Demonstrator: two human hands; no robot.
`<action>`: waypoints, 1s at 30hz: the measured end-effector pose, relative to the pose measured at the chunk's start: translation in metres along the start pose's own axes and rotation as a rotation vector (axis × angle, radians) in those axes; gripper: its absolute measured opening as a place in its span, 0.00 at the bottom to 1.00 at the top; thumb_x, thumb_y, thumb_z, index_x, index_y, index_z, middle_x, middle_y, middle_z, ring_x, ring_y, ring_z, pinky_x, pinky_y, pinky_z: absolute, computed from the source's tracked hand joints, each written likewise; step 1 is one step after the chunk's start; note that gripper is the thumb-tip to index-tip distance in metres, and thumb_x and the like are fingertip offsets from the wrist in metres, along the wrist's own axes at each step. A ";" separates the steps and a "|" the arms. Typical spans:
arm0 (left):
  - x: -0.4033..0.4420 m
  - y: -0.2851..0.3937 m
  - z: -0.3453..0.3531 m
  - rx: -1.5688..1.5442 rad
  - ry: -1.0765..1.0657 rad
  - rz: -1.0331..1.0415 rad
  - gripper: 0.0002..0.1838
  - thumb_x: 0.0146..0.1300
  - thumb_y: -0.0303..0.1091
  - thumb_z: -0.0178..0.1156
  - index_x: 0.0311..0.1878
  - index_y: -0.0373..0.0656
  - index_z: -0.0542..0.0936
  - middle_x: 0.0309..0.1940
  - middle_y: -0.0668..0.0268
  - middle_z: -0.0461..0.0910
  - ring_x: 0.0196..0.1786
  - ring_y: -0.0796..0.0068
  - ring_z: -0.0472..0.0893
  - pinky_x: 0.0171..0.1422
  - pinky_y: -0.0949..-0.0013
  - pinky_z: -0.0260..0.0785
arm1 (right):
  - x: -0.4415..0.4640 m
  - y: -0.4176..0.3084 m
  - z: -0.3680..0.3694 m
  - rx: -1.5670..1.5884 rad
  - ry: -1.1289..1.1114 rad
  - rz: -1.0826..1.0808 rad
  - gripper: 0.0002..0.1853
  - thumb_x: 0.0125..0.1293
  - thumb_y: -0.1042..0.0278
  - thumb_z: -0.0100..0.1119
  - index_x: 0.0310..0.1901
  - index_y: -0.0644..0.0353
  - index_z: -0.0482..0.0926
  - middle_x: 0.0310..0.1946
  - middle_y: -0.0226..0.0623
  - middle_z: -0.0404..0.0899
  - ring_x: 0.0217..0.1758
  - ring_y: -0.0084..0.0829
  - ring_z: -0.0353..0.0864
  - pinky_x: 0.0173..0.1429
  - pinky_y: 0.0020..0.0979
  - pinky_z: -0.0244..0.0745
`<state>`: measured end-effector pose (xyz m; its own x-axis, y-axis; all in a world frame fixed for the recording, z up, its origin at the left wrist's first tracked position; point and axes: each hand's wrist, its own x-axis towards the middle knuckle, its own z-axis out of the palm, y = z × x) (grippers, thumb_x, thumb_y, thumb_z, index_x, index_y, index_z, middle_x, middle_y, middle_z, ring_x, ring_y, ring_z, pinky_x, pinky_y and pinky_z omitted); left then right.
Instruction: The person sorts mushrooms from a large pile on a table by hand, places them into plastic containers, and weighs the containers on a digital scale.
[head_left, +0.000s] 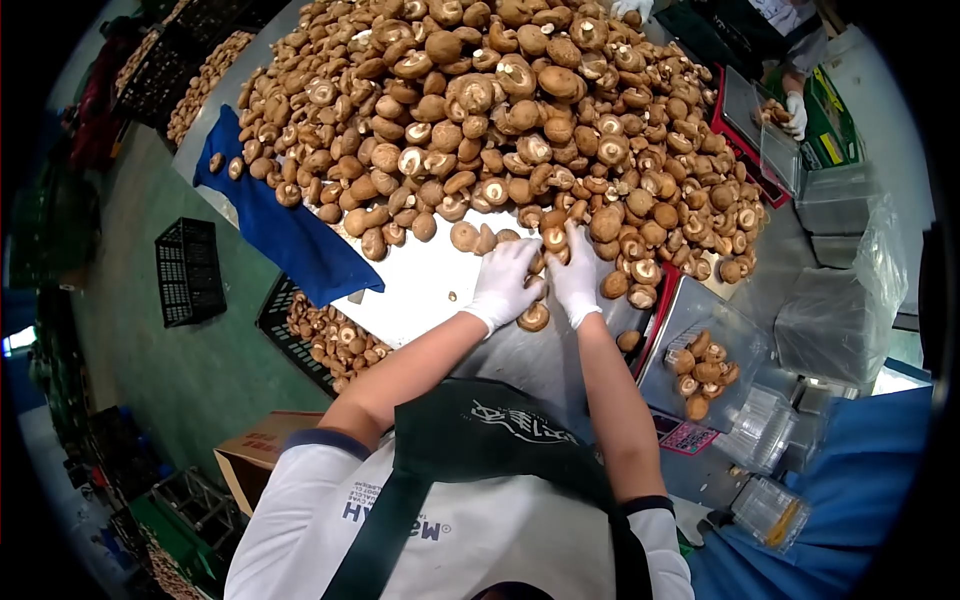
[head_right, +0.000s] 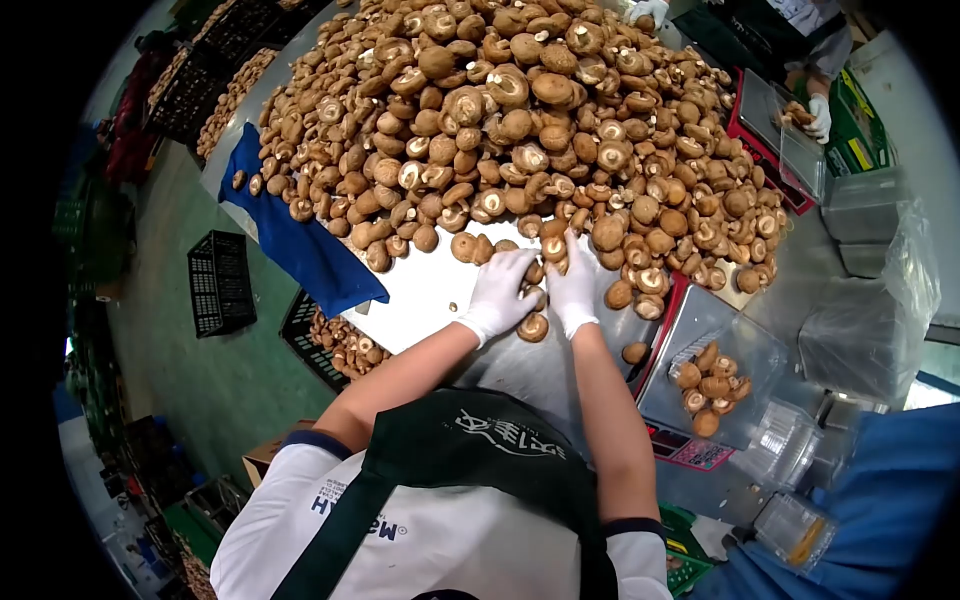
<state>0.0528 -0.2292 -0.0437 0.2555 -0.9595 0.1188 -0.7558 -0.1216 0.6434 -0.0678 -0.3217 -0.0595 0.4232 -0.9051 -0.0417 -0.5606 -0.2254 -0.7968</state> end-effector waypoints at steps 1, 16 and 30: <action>0.003 0.004 0.002 0.044 -0.048 -0.033 0.37 0.54 0.43 0.66 0.68 0.42 0.69 0.53 0.55 0.77 0.61 0.55 0.71 0.66 0.56 0.62 | -0.010 0.001 -0.001 -0.086 -0.015 -0.032 0.33 0.60 0.73 0.62 0.69 0.57 0.68 0.61 0.54 0.74 0.65 0.51 0.71 0.70 0.41 0.65; -0.046 -0.008 -0.007 0.118 -0.246 -0.020 0.24 0.60 0.47 0.62 0.57 0.48 0.77 0.55 0.60 0.77 0.58 0.57 0.74 0.65 0.56 0.61 | 0.030 -0.024 0.022 -0.489 0.092 -0.188 0.25 0.59 0.69 0.63 0.60 0.58 0.75 0.58 0.45 0.73 0.62 0.49 0.68 0.66 0.44 0.66; -0.048 -0.052 -0.058 -1.682 -0.190 -0.581 0.31 0.68 0.29 0.59 0.73 0.42 0.63 0.64 0.60 0.71 0.64 0.69 0.74 0.72 0.65 0.65 | -0.020 0.003 -0.020 0.019 0.091 -0.084 0.16 0.55 0.79 0.67 0.44 0.63 0.73 0.52 0.42 0.75 0.56 0.40 0.76 0.59 0.35 0.72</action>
<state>0.1149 -0.1616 -0.0386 0.0801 -0.9202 -0.3831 0.7937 -0.1736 0.5830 -0.0926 -0.3114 -0.0492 0.4014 -0.9124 0.0798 -0.5121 -0.2958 -0.8064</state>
